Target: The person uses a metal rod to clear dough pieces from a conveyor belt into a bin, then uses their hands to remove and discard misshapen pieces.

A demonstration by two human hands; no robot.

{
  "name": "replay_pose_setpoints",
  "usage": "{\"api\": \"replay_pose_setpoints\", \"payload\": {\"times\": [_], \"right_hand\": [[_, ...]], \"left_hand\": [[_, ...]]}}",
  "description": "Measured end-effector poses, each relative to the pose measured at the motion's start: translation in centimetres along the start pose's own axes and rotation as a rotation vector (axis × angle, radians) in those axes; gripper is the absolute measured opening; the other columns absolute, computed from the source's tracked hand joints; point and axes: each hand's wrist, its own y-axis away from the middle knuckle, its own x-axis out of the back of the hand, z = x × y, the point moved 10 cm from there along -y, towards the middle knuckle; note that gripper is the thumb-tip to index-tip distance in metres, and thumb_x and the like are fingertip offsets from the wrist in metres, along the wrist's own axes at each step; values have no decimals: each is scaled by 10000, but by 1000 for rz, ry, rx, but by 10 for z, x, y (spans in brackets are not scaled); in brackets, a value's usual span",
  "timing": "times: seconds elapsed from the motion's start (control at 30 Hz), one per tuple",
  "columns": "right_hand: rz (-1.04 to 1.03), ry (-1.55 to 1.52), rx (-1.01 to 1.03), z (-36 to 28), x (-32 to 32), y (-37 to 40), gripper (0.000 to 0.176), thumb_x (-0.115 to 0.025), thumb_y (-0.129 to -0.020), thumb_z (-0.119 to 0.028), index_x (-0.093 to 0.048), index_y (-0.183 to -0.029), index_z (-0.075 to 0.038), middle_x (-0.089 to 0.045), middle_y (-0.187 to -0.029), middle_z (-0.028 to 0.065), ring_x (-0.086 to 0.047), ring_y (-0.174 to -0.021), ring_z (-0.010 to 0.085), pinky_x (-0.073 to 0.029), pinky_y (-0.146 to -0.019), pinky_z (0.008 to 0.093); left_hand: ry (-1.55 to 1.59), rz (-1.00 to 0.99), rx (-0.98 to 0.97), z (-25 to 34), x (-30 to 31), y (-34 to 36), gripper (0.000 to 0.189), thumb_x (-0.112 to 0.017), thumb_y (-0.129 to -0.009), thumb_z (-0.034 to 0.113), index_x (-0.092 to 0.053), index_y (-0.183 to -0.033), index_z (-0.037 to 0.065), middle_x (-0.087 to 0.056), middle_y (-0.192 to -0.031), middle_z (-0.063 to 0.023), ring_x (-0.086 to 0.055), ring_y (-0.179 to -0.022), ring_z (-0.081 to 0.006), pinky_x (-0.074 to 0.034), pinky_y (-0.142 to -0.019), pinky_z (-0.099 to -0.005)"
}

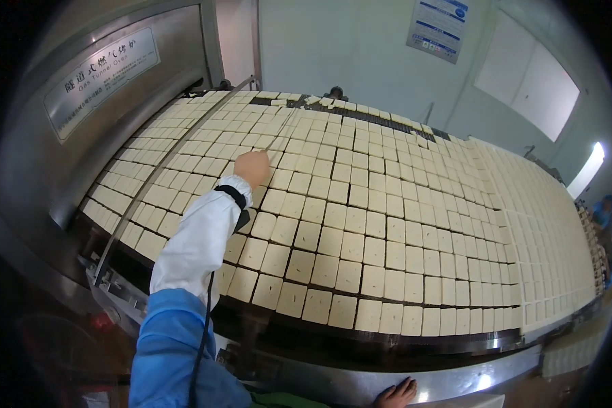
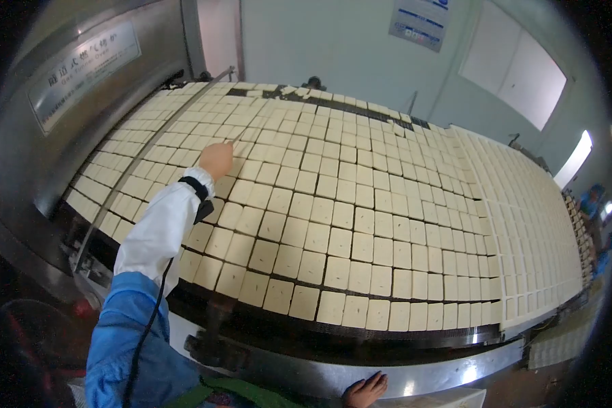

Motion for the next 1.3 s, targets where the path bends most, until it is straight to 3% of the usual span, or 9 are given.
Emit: {"api": "replay_pose_setpoints", "payload": {"times": [0.23, 0.57, 0.67, 0.8, 1.0, 1.07, 1.2, 1.27, 1.3], "right_hand": [[12, -22, -28, 1, 24, -15, 604, -488, -957, -207, -365, -1483, 62, -409, -1429, 374, -398, -1300, 548, -334, -1084, 620], [-2, -23, -14, 32, 23, -25, 600, -487, -953, -201, -369, -1478, 65, -410, -1422, 382, -406, -1292, 548, -336, -1083, 619], [20, -25, -1, 41, 25, -28, 600, -488, -953, -202, -371, -1479, 63, -413, -1423, 377, -410, -1289, 547, -337, -1083, 618], [21, -8, -9, 56, 19, -27, 604, -489, -956, -213, -371, -1484, 56, -414, -1429, 369, -411, -1293, 541, -336, -1085, 616], [12, -17, -2, 75, 23, -35, 604, -492, -957, -213, -370, -1487, 50, -410, -1437, 363, -409, -1303, 529, -339, -1086, 612], [28, -6, 7, 82, 22, -36, 604, -495, -955, -210, -371, -1486, 50, -412, -1436, 364, -411, -1302, 531, -339, -1086, 612], [30, 24, 10, 98, 16, -38, 603, -505, -950, -199, -374, -1484, 48, -424, -1430, 367, -427, -1284, 538, -342, -1078, 612], [36, 18, 21, 104, 17, -40, 605, -509, -948, -197, -374, -1485, 47, -425, -1430, 368, -433, -1278, 539, -344, -1077, 612], [36, 11, 42, 105, 17, -39, 607, -513, -946, -195, -374, -1486, 45, -427, -1430, 368, -439, -1271, 541, -345, -1075, 612]], "left_hand": [[-58, -46, 22, 0, 7, 7, 292, -528, -909, 124, -664, -1139, 5, -736, -835, -148, -725, -786, -313, -569, -652, -441], [42, -71, 5, 53, -7, -2, 285, -538, -886, 121, -662, -1113, 0, -729, -847, -178, -721, -827, -342, -570, -687, -468], [154, -99, 33, 58, -12, 12, 263, -537, -888, 137, -676, -1071, 9, -723, -878, -200, -710, -846, -375, -563, -740, -490], [458, 27, 65, 61, -1, 40, 256, -532, -913, 167, -692, -994, -16, -682, -840, -241, -666, -817, -423, -510, -722, -512], [557, -19, 179, 72, -9, 22, 318, -547, -902, 184, -707, -1106, 0, -693, -893, -268, -673, -874, -438, -536, -789, -503], [707, -1, 278, 72, -23, 12, 306, -558, -894, 191, -712, -1062, -14, -694, -883, -264, -671, -842, -438, -534, -754, -485], [816, -73, 272, 82, -44, 25, 311, -568, -897, 204, -713, -1048, -26, -690, -851, -265, -671, -801, -428, -526, -716, -464], [830, 61, 252, 86, -31, 42, 341, -574, -907, 223, -703, -1090, -35, -688, -833, -263, -671, -770, -414, -517, -696, -452], [847, 24, 290, 87, -30, 48, 372, -572, -915, 233, -688, -1140, -40, -687, -829, -263, -676, -763, -400, -518, -699, -449]]}}
